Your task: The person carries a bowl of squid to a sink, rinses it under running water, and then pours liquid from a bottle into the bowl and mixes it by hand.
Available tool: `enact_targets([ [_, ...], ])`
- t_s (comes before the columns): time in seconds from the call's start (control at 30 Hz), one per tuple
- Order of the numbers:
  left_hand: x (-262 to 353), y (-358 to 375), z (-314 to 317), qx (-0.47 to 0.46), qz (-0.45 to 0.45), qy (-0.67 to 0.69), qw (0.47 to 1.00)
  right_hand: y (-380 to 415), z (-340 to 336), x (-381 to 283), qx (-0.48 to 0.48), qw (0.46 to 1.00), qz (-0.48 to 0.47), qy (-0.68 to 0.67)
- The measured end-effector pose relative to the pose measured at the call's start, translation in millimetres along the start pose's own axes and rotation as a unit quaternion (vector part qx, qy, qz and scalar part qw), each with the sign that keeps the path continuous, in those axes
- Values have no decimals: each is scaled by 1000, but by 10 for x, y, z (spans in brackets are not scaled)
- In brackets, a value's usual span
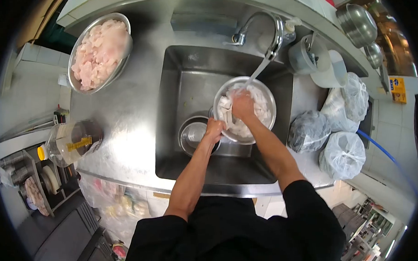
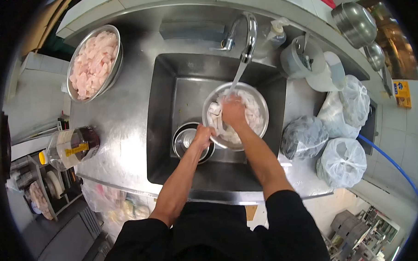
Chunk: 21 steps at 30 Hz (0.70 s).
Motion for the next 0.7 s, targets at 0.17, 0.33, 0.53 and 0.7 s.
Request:
enact_targets([
  [0.17,-55,-241,-382,46,25,-31,998,314,-697,251,-114,989,-76,-52],
  [0.33,16,-128,-142,1,6,1,1000,315,-171,12,1,996,-30,-80],
  [0.53,117,-89,-398,41,26,47,998,310,-364,259,-178,926,-64,-327],
  [0.7,65,-57,-147,48,78,-1,996,307,51,101,19,986,68,-152],
])
Point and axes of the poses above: each hand's wrist, its own y-axis away from the middle knuckle, its own z-axis out of the palm, x = y × z, the point moved 3 cm from there along -y, towards the middle knuckle, and after that the axes turned 15 degrees about y, right-handed, at the moved point
